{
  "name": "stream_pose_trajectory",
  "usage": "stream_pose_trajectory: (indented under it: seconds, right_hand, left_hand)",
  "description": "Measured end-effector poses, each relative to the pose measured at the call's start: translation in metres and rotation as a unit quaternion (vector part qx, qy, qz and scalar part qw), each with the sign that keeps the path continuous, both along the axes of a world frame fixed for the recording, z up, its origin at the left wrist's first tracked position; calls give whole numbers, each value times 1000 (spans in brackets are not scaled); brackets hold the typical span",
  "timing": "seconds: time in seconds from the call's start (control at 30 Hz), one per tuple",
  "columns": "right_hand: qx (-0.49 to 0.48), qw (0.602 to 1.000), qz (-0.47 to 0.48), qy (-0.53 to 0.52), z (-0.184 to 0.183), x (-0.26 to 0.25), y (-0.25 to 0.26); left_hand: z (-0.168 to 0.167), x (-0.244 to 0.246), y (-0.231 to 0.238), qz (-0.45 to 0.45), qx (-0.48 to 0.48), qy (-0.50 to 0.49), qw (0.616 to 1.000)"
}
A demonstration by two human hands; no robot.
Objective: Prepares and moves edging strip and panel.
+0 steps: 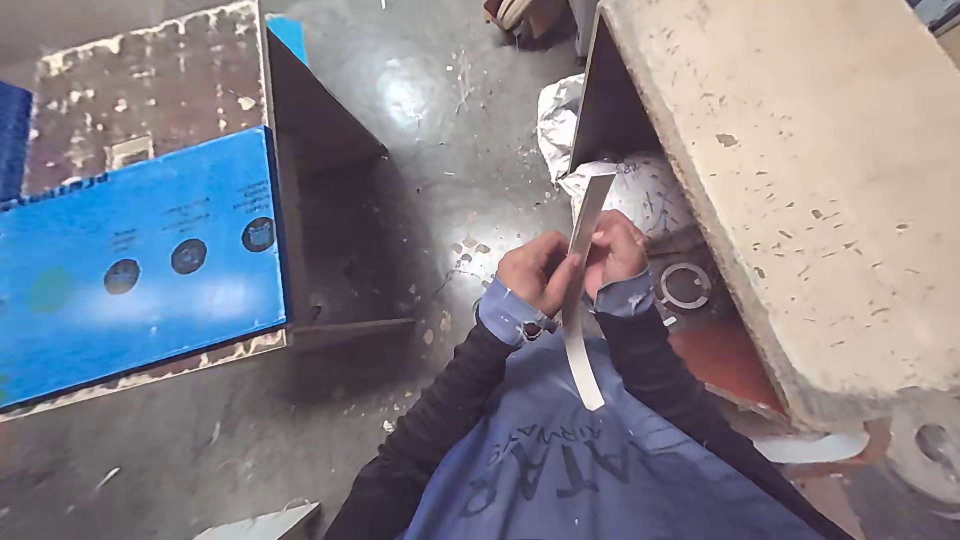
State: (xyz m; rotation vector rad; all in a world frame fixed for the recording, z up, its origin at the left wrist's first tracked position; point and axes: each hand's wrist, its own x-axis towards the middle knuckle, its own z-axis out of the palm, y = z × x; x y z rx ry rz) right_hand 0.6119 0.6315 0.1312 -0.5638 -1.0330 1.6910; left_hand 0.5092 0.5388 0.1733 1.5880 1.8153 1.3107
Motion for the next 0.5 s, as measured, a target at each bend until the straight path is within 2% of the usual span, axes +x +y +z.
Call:
stream_pose_trajectory:
  seconds: [0.1,0.2,0.33,0.5]
  right_hand:
    - [-50,998,-12,-37,9,-2,-12]
    - [-80,996,36,-15,4,0,-14]
    - [-21,995,80,-46,4,7,-6]
    - [86,988,58,-118,12,8,10]
  left_hand:
    - [-3,-1,0,29,3,-20,999]
    - [0,-9,-3,42,-21,-33,998]
    - [1,-13,2,38,-19,-80,996]
    - [-1,-9,5,42,-15,-62,997]
